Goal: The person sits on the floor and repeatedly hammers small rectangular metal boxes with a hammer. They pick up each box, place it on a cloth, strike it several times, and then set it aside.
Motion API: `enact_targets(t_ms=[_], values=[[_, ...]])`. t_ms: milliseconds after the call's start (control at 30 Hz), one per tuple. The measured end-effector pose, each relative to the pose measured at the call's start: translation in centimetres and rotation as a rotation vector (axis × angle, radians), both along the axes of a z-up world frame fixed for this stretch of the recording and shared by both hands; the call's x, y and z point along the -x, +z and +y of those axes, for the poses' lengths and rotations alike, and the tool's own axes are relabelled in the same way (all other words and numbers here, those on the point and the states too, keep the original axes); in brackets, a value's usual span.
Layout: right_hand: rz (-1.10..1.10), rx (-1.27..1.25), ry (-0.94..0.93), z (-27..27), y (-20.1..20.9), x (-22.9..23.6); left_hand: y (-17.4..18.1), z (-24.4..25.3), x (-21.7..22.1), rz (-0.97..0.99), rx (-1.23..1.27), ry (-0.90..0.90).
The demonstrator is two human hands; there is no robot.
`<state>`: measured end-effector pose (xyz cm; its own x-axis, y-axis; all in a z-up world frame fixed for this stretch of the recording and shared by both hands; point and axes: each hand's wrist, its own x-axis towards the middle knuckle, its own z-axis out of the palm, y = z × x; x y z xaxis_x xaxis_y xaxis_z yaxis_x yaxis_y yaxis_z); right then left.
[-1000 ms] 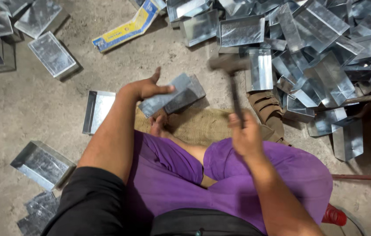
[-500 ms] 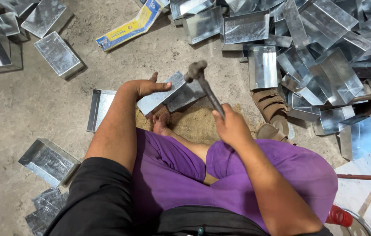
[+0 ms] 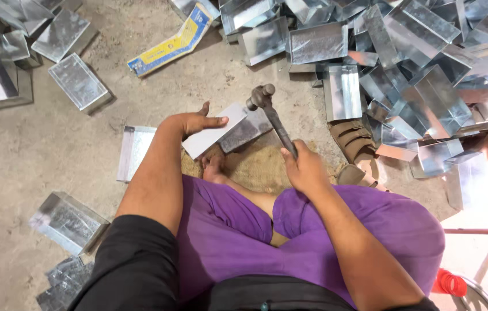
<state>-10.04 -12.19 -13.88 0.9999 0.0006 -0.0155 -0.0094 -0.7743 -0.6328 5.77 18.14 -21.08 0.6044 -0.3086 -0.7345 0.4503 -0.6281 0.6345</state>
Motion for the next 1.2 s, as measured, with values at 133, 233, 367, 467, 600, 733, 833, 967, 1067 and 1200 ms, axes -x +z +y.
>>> enact_targets(t_ms=[133, 233, 367, 467, 600, 733, 833, 967, 1067, 1200], values=[[-0.162, -0.130, -0.016, -0.6, 0.0, 1.5, -1.2, 0.1, -0.3, -0.010, 0.002, -0.020], [-0.299, -0.213, 0.103, -0.6, -0.4, 2.0, -1.7, 0.3, -0.1, -0.010, 0.004, -0.027], [-0.015, 0.126, 0.122, -0.2, -1.7, 0.5, -0.5, 0.0, -0.1, -0.030, -0.040, -0.038], [0.103, -0.042, -0.020, -1.2, -2.7, 0.4, 0.3, -0.9, 0.8, -0.176, -0.054, -0.054], [0.170, -0.119, -0.138, -2.5, -3.7, 0.4, 1.3, -2.4, 1.9, -0.438, -0.047, -0.047], [0.319, -0.241, -0.241, -3.1, -3.6, 0.0, 1.9, -4.0, 2.4, -0.795, 0.048, -0.025], [0.379, -0.286, -0.280, -3.1, -3.0, -0.3, 1.4, -4.9, 2.4, -0.976, 0.216, 0.010], [0.257, -0.207, -0.229, -4.4, -1.2, 0.3, -0.4, -5.6, 2.2, -1.082, 0.200, -0.006], [-0.013, -0.355, -0.174, -5.8, 1.2, 1.2, -1.3, -5.6, 2.0, -0.987, 0.237, 0.015], [-0.270, -0.548, -0.044, -6.5, 3.0, 2.8, -1.5, -5.3, 1.9, -0.962, 0.243, 0.020]])
